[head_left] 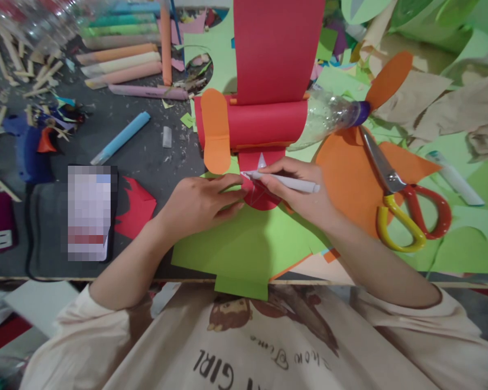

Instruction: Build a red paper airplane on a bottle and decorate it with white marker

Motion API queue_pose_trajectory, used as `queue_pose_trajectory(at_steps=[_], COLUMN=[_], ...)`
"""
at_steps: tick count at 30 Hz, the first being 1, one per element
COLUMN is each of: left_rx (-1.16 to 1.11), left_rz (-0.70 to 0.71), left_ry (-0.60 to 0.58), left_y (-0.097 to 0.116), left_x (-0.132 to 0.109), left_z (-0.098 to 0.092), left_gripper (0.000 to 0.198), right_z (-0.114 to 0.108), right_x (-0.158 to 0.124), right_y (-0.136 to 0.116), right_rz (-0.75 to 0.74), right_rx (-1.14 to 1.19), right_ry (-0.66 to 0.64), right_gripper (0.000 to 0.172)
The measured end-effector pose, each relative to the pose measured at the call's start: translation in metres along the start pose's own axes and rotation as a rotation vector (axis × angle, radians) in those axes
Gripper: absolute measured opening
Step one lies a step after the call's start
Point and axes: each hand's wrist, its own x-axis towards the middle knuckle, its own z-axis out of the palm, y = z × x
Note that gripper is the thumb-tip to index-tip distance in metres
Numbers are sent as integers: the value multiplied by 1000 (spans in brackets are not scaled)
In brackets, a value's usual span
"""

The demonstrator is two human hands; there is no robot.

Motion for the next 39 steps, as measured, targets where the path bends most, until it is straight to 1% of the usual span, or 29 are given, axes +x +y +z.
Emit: queue_pose_trajectory(at_steps=[3,6,10,15,20,24,26,29,31,35,37,39], left_rx=[20,28,30,45,42,32,15,-7,-10,-12,-6,-6], left_rz=[4,32,39,24,24,8,-5,-26,-36,-40,-33,-27], left_ry=[-1,37,57,13,19,-7,-28,-65,-94,-107,-88,-64], left_y=[0,0,1,1,1,1,1,1,1,1,0,0], left_x=[1,3,4,4,4,3,2,1,0,-1,-1,-1], left_z=[-1,-3,-3,-4,-5,-3,-2,-1,0,0,0,-1], left_gripper=[29,25,27,26,28,29,30,33,33,35,34,33], right_z=[0,-1,0,0,0,0,0,-1,-2,-10,-17,-22], right_x=[0,0,0,0,0,-1,0,1,2,5,5,2], right_y=[0,0,0,2,1,1,2,4,5,8,10,11], right_rz=[-2,7,28,36,24,16,10,-15,-9,-3,-16,-15], right_rx=[13,20,-5,-11,8,1,-5,19,32,105,170,181], right_ry=[-15,-18,-12,-6,-22,-34,23,179,210,145,121,113], right_gripper=[18,18,18,20,16,15,14,16,19,21,21,19])
